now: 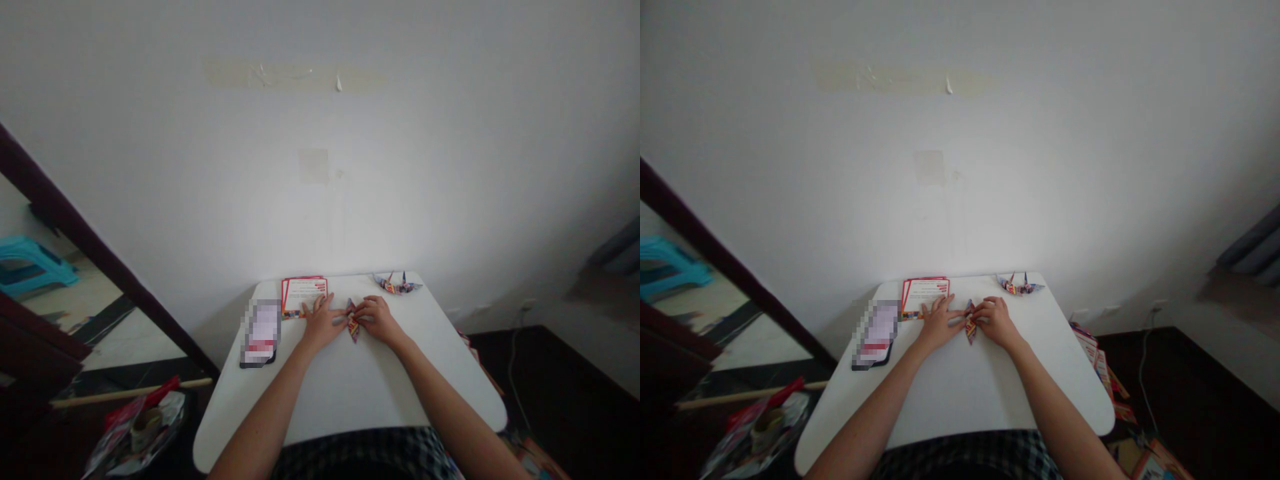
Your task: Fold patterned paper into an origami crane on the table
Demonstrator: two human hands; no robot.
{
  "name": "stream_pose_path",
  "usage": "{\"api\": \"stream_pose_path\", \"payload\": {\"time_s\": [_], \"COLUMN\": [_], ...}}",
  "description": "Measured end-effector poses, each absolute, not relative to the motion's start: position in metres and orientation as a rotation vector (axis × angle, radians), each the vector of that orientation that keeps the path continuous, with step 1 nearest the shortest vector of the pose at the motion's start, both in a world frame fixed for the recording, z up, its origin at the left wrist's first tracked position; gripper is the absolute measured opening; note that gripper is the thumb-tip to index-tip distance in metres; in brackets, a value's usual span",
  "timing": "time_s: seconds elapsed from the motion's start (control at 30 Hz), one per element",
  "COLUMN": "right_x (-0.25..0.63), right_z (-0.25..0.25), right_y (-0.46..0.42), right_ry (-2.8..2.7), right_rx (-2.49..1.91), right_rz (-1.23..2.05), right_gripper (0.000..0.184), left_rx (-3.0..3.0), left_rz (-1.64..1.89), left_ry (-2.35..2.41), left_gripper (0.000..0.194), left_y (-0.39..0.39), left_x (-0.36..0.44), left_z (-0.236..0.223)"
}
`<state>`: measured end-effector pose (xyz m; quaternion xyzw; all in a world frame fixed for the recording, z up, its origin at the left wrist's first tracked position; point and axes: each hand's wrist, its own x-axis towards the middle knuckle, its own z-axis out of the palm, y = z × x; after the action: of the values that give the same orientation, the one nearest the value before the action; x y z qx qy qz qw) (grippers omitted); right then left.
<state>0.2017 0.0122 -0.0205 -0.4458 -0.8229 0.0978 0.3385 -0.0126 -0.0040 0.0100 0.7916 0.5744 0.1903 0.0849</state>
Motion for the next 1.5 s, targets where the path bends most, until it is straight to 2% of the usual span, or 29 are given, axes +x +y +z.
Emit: {"api": "stream_pose_path", "payload": {"time_s": [0.37, 0.93, 1.2, 1.5], "right_x": [0.200, 0.192, 0.192, 0.196], "right_z": [-0.010, -0.018, -0.014, -0.009], "right_y": [0.008, 0.009, 0.006, 0.006], "right_ry": [-2.154, -2.026, -2.018, -2.079], "right_rx": [-1.212, -1.332, -1.340, -1.311], "right_rz": [0.294, 0.343, 0.388, 0.361], "right_gripper": [0.011, 0.013, 0.017, 0.009], "left_rx": [2.350, 2.378, 2.397, 2.367], "left_rz": [0.692, 0.717, 0.800, 0.740], "left_ry": [1.675, 1.565, 1.522, 1.608], "left_gripper": [0.022, 0.025, 0.013, 0.014], "left_y": [-0.003, 0.000, 0.000, -0.002], "left_x": [-0.015, -0.016, -0.015, -0.009], "left_z": [0.011, 0.010, 0.010, 0.014]}}
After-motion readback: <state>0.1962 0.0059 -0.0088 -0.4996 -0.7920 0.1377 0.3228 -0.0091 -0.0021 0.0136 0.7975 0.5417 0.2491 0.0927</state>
